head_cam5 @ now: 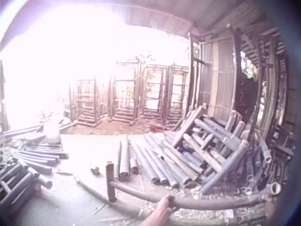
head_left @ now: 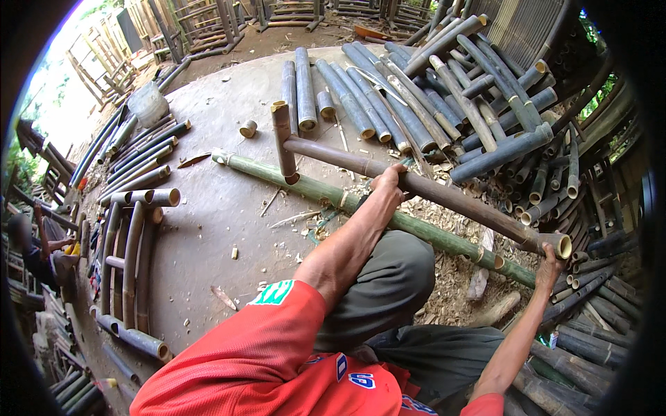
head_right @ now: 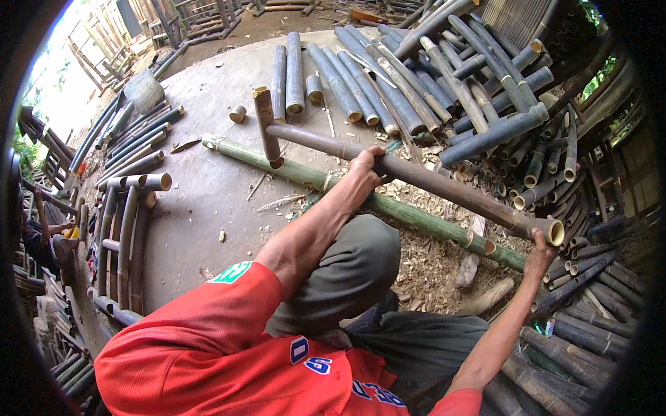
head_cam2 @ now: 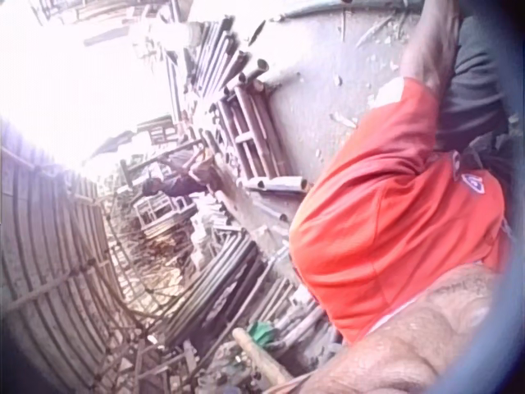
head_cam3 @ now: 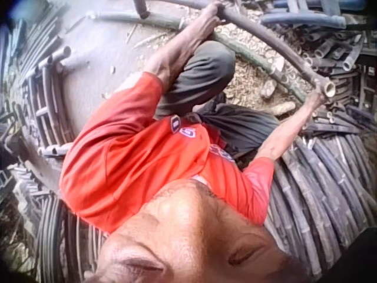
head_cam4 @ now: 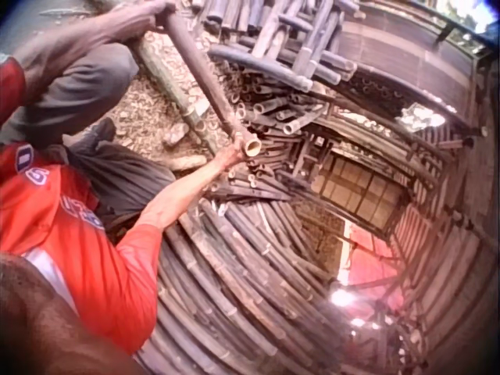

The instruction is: The person shaves a bamboo pole with a knife and fits several poles together by hand to form a larger bamboo structure.

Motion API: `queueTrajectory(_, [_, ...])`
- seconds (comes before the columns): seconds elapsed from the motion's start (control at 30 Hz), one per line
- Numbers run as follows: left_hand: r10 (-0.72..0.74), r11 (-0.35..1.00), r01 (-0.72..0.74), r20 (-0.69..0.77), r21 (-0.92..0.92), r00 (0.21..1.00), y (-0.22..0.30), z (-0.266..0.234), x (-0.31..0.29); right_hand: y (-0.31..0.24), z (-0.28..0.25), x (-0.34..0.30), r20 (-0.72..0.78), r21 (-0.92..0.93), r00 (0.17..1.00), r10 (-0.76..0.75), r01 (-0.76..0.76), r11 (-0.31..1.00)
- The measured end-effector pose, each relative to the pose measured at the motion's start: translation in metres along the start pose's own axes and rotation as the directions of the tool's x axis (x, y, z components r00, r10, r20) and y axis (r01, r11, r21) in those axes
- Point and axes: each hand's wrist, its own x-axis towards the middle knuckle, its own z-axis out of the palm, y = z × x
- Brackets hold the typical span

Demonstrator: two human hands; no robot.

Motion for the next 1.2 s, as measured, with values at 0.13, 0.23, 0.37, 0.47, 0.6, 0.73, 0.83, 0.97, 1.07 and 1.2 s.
queueTrajectory(0.13, [0.072, 0.994, -0.072, -0.001, 0.079, 0.997, 0.015, -0.019, 0.023, 0.049, -0.043, 0.022, 0.047, 0.033, 0.972, 0.23, -0.232, 0.972])
queueTrajectory(0.23, [-0.026, 0.995, 0.023, 0.031, 0.092, 0.999, 0.0, -0.015, 0.016, 0.05, -0.067, 0.013, -0.007, -0.108, 0.942, 0.334, -0.333, 0.937])
queueTrajectory(0.37, [-0.068, 0.988, 0.046, 0.143, 0.148, 0.987, -0.002, -0.026, 0.015, 0.028, -0.042, -0.011, -0.004, -0.147, 0.926, 0.378, -0.374, 0.916])
queueTrajectory(0.47, [-0.054, 0.99, 0.042, 0.087, 0.136, 0.995, -0.005, -0.028, 0.016, 0.014, -0.034, -0.02, -0.014, -0.197, 0.906, 0.424, -0.418, 0.887])
queueTrajectory(0.6, [-0.098, 0.991, 0.094, 0.041, 0.099, 0.994, -0.015, -0.027, 0.023, 0.008, -0.039, -0.028, -0.076, -0.294, 0.887, 0.456, -0.457, 0.839])
queueTrajectory(0.73, [-0.141, 0.985, 0.138, 0.025, 0.1, 0.99, -0.017, -0.037, 0.032, -0.025, -0.019, -0.044, 0.006, -0.277, 0.852, 0.524, -0.502, 0.819])
queueTrajectory(0.83, [-0.188, 0.975, 0.176, 0.082, 0.135, 0.979, -0.014, -0.046, 0.04, -0.029, -0.019, -0.045, 0.049, -0.24, 0.82, 0.57, -0.544, 0.804])
queueTrajectory(0.97, [-0.181, 0.959, 0.161, 0.066, 0.234, 0.981, -0.02, -0.048, 0.032, -0.014, -0.033, -0.041, 0.023, -0.361, 0.786, 0.618, -0.57, 0.738])
queueTrajectory(1.07, [-0.193, 0.886, 0.232, -0.135, 0.402, 0.972, -0.002, -0.055, 0.024, 0.005, -0.02, -0.035, 0.036, -0.416, 0.791, 0.611, -0.544, 0.729])
queueTrajectory(1.2, [-0.328, 0.515, 0.025, 0.17, 0.857, 0.929, 0.007, -0.076, -0.006, 0.014, -0.052, -0.048, 0.005, -0.38, 0.777, 0.629, -0.581, 0.72])
